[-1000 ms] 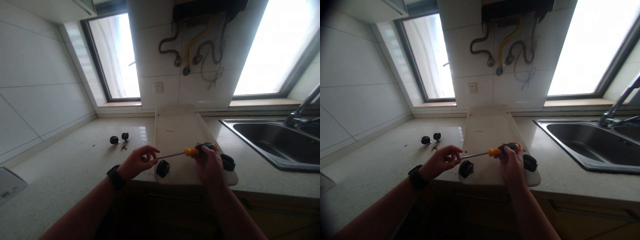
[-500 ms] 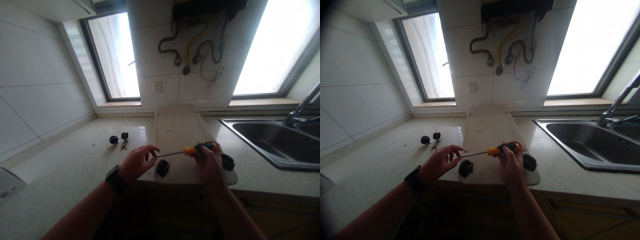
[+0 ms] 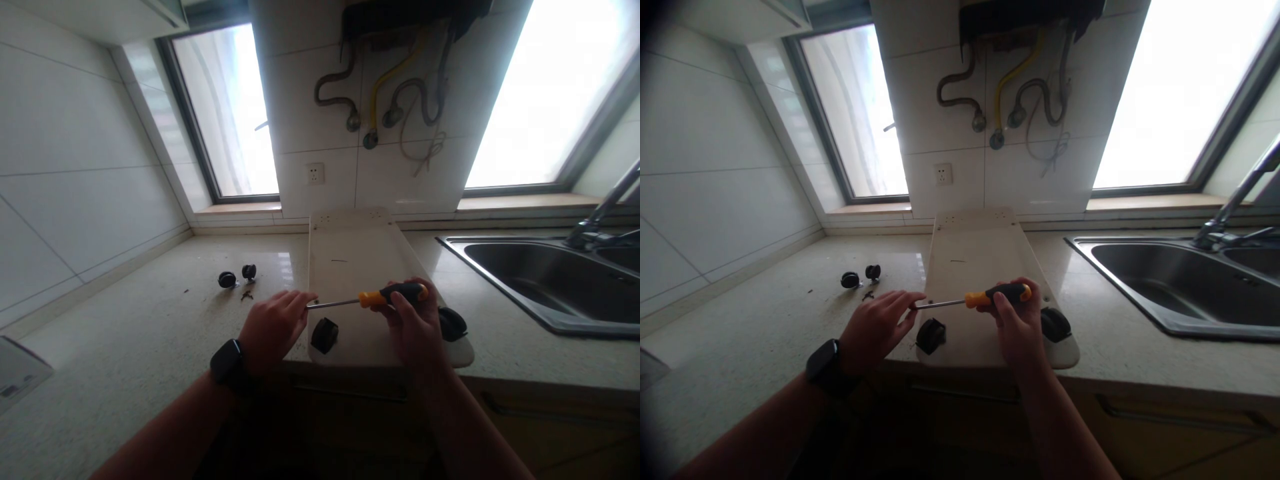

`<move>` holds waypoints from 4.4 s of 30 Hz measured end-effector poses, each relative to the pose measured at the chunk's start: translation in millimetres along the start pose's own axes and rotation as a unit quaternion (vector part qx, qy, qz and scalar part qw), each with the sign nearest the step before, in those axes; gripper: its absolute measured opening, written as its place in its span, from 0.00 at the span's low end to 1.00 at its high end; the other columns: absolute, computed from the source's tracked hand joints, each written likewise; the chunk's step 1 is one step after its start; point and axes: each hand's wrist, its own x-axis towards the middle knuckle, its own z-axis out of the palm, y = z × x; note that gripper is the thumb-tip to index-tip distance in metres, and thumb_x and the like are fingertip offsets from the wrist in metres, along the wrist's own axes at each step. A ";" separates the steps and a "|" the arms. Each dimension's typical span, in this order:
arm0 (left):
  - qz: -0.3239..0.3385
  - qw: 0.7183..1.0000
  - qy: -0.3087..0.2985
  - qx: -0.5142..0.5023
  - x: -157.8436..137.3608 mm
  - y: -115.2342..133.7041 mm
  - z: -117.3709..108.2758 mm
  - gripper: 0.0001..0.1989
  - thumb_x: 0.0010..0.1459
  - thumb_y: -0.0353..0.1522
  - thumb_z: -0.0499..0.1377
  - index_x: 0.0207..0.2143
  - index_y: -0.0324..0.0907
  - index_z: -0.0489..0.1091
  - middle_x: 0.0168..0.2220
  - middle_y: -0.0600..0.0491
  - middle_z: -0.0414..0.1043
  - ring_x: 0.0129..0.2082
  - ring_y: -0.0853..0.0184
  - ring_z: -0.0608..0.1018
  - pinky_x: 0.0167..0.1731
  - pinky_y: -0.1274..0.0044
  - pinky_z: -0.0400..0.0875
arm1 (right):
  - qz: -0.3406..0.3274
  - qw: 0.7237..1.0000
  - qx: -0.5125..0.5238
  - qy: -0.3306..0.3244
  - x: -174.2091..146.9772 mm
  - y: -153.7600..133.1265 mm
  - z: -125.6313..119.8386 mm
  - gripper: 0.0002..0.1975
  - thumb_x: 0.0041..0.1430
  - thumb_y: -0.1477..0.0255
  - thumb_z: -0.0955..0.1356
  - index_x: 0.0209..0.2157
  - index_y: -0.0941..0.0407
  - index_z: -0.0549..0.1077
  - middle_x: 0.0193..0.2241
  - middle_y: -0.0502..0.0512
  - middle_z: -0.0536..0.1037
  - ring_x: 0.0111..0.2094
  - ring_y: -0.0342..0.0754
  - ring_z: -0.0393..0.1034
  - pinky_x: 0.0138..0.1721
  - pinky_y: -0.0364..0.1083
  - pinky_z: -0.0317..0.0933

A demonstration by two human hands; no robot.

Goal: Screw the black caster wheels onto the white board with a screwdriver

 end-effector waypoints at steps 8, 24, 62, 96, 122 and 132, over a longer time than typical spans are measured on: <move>-0.037 0.999 0.016 -0.021 0.5 -2.8 -1.6 0.17 0.63 0.26 0.59 0.53 0.44 0.70 0.42 0.49 0.80 0.38 0.59 0.80 0.33 0.71 0.70 | -0.003 0.999 0.007 -0.041 -1.2 -0.1 -1.4 0.24 0.46 0.69 0.80 0.41 0.48 0.68 0.38 0.48 0.76 0.38 0.47 0.74 0.34 0.52 0.78; -0.105 0.965 -0.003 -0.240 0.7 0.8 -6.3 0.08 0.63 0.34 0.59 0.43 0.44 0.64 0.39 0.52 0.68 0.32 0.67 0.68 0.31 0.74 0.66 | -0.027 0.999 0.044 -0.005 4.2 5.8 -4.7 0.23 0.48 0.68 0.79 0.41 0.50 0.68 0.37 0.47 0.75 0.37 0.46 0.75 0.36 0.53 0.79; -0.051 0.804 -0.126 -0.579 -9.6 -57.6 55.3 0.22 0.51 0.34 0.72 0.49 0.42 0.77 0.47 0.46 0.74 0.47 0.58 0.77 0.48 0.66 0.73 | -0.356 0.865 -0.239 -0.262 7.4 -62.9 35.7 0.30 0.56 0.79 0.71 0.58 0.48 0.63 0.39 0.51 0.73 0.32 0.44 0.72 0.27 0.44 0.72; -0.060 0.771 -0.125 -0.621 -9.7 -57.6 53.6 0.22 0.51 0.34 0.73 0.49 0.42 0.77 0.47 0.47 0.74 0.47 0.58 0.77 0.50 0.63 0.72 | -0.373 0.674 -0.422 -0.478 8.7 -78.9 81.1 0.27 0.66 0.74 0.66 0.65 0.54 0.59 0.53 0.63 0.74 0.45 0.49 0.74 0.43 0.47 0.71; -0.086 0.738 -0.154 -0.651 -12.9 -58.5 50.6 0.23 0.49 0.31 0.75 0.47 0.41 0.73 0.47 0.47 0.77 0.47 0.59 0.79 0.53 0.61 0.71 | -0.331 0.635 -0.472 -0.514 -1.0 -112.7 97.3 0.30 0.70 0.77 0.62 0.70 0.49 0.54 0.61 0.61 0.70 0.56 0.51 0.70 0.51 0.51 0.69; -0.074 0.755 -0.139 -0.637 -13.7 -60.1 55.8 0.23 0.48 0.33 0.75 0.46 0.42 0.74 0.45 0.50 0.76 0.46 0.61 0.78 0.51 0.64 0.71 | -0.373 0.630 -0.482 -0.482 -3.7 -108.1 104.1 0.21 0.67 0.76 0.65 0.61 0.56 0.70 0.50 0.63 0.73 0.43 0.50 0.73 0.43 0.50 0.70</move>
